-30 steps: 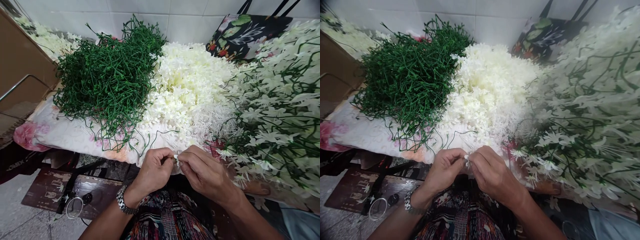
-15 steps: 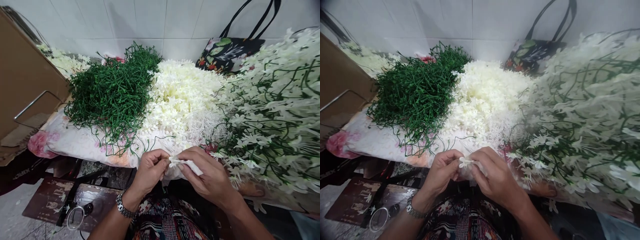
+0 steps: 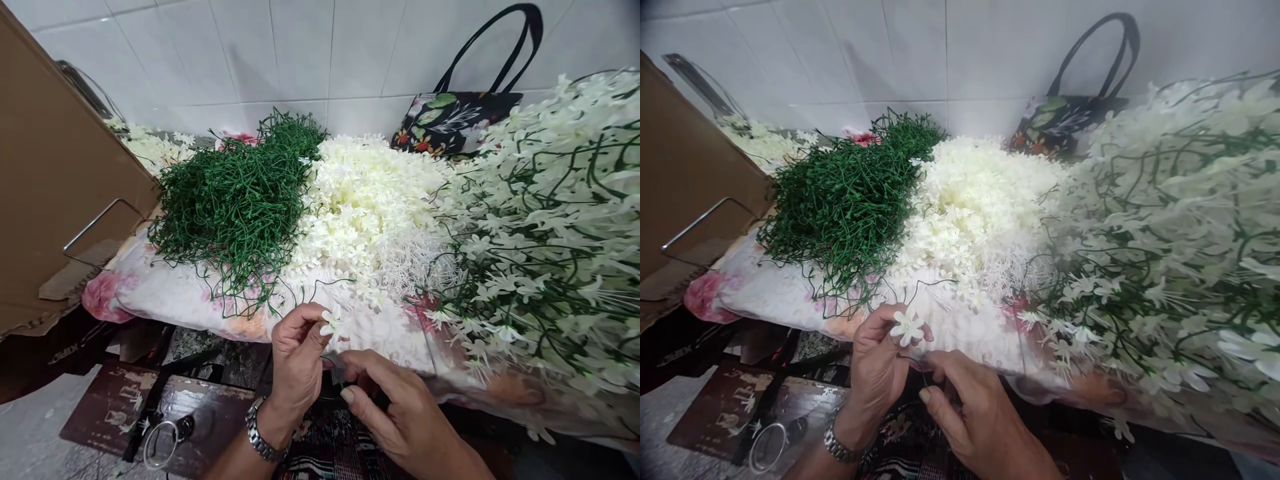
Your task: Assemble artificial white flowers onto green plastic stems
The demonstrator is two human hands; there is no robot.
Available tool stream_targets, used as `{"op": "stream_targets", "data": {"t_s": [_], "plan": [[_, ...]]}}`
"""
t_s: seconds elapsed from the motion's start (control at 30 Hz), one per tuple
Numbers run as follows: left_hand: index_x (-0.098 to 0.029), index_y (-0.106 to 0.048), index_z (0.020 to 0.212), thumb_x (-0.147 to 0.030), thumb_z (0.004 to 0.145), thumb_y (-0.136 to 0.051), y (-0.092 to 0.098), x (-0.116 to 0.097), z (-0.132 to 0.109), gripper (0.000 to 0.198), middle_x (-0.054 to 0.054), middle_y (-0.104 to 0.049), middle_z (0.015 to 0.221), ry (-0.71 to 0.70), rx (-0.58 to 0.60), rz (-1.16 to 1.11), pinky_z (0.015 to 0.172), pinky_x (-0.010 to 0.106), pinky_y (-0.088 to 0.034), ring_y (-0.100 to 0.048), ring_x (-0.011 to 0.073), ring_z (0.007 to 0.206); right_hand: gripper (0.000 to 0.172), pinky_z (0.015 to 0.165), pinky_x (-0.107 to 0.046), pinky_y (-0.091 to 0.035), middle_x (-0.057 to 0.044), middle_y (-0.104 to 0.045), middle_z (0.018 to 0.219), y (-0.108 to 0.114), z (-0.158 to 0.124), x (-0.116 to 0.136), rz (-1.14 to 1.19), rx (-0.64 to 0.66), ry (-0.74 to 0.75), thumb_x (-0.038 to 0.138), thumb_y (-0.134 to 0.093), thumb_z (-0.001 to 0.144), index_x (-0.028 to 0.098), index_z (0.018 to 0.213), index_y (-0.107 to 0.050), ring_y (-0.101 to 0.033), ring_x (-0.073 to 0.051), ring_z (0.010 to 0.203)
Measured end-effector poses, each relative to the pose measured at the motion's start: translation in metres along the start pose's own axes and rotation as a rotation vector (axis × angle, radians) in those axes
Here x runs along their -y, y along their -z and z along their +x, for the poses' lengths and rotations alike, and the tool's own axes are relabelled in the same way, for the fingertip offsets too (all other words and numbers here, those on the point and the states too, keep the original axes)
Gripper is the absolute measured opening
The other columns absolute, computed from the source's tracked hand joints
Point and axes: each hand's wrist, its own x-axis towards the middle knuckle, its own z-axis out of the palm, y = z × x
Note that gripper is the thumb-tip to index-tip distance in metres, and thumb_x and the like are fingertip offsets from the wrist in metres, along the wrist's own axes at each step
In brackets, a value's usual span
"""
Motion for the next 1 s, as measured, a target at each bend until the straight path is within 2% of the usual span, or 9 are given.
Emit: {"op": "stream_targets", "data": {"t_s": [0.23,0.3,0.4,0.5,0.57,0.67,0.8,0.93,1.0], "plan": [[-0.019,-0.07,0.066,-0.034,0.056,-0.081,0.007,-0.002,0.001,0.021,-0.002,-0.057,0.054,-0.059,0.047,0.078,0.049,0.021,-0.042,-0.05,0.0097,0.049,0.019,0.055,-0.02,-0.049,-0.002,-0.061,0.073,0.001,0.007,0.0,-0.015,-0.098,0.002,0.009,-0.041,0.086,0.017,0.094,-0.056,-0.059,-0.01,0.062],[-0.018,-0.07,0.063,-0.033,0.056,-0.079,0.01,-0.01,0.002,0.018,0.0,-0.06,0.056,-0.075,0.165,0.082,0.053,0.025,-0.045,-0.053,0.0127,0.052,0.018,0.051,-0.021,-0.047,-0.002,-0.057,0.069,0.007,0.01,0.001,-0.106,-0.147,0.019,0.008,-0.042,0.086,0.016,0.094,-0.056,-0.055,-0.011,0.058],[-0.017,-0.074,0.068,-0.037,0.062,-0.07,0.019,-0.021,0.005,0.021,0.005,-0.064,0.057,-0.025,0.421,0.085,0.077,0.037,-0.048,-0.058,0.0193,0.062,0.017,0.054,-0.023,-0.046,-0.003,-0.055,0.07,0.016,0.013,0.001,-0.229,-0.207,0.093,0.005,-0.044,0.085,0.013,0.095,-0.055,-0.053,-0.011,0.06],[-0.019,-0.075,0.074,-0.034,0.066,-0.064,0.026,-0.025,0.009,0.021,0.009,-0.069,0.074,0.065,0.504,0.033,0.089,0.04,-0.044,-0.061,0.0245,0.081,0.018,0.06,-0.024,-0.047,-0.006,-0.056,0.074,0.022,0.013,-0.001,-0.304,-0.2,0.172,0.0,-0.044,0.084,0.012,0.091,-0.055,-0.054,-0.013,0.068],[-0.019,-0.075,0.073,-0.032,0.069,-0.061,0.027,-0.023,0.01,0.019,0.009,-0.07,0.079,0.082,0.468,0.061,0.088,0.038,-0.044,-0.061,0.024,0.085,0.018,0.061,-0.026,-0.047,-0.007,-0.056,0.076,0.022,0.014,-0.001,-0.356,-0.175,0.193,-0.001,-0.044,0.084,0.011,0.089,-0.056,-0.054,-0.014,0.071],[-0.02,-0.073,0.08,-0.025,0.074,-0.061,0.019,-0.019,0.008,0.015,0.007,-0.069,0.084,0.12,0.44,0.319,0.079,0.032,-0.046,-0.06,0.0202,0.081,0.017,0.062,-0.028,-0.047,-0.008,-0.056,0.077,0.02,0.018,0.0,-0.401,-0.146,0.217,0.0,-0.043,0.086,0.011,0.089,-0.056,-0.053,-0.015,0.073],[-0.019,-0.069,0.094,-0.019,0.082,-0.05,0.006,-0.014,0.002,0.022,0.004,-0.065,0.079,0.101,0.541,0.694,0.072,0.028,-0.046,-0.056,0.0159,0.072,0.017,0.064,-0.029,-0.049,-0.007,-0.056,0.077,0.014,0.023,0.003,-0.379,-0.133,0.229,0.003,-0.041,0.088,0.011,0.094,-0.055,-0.053,-0.015,0.074],[-0.016,-0.064,0.072,-0.023,0.082,-0.047,0.004,-0.008,0.004,0.021,0.001,-0.054,0.06,0.084,0.47,0.798,0.056,0.023,-0.041,-0.048,0.0132,0.058,0.016,0.062,-0.026,-0.047,-0.005,-0.055,0.075,0.018,0.026,-0.001,-0.318,-0.132,0.176,0.007,-0.04,0.09,0.013,0.094,-0.054,-0.051,-0.014,0.07],[-0.015,-0.061,0.066,-0.025,0.078,-0.05,0.005,-0.007,0.007,0.019,-0.002,-0.048,0.054,0.113,0.386,0.762,0.05,0.021,-0.036,-0.043,0.0116,0.053,0.015,0.066,-0.029,-0.045,-0.007,-0.057,0.08,0.024,0.028,-0.007,-0.412,-0.189,0.158,0.007,-0.042,0.089,0.013,0.091,-0.055,-0.052,-0.016,0.075]]}}
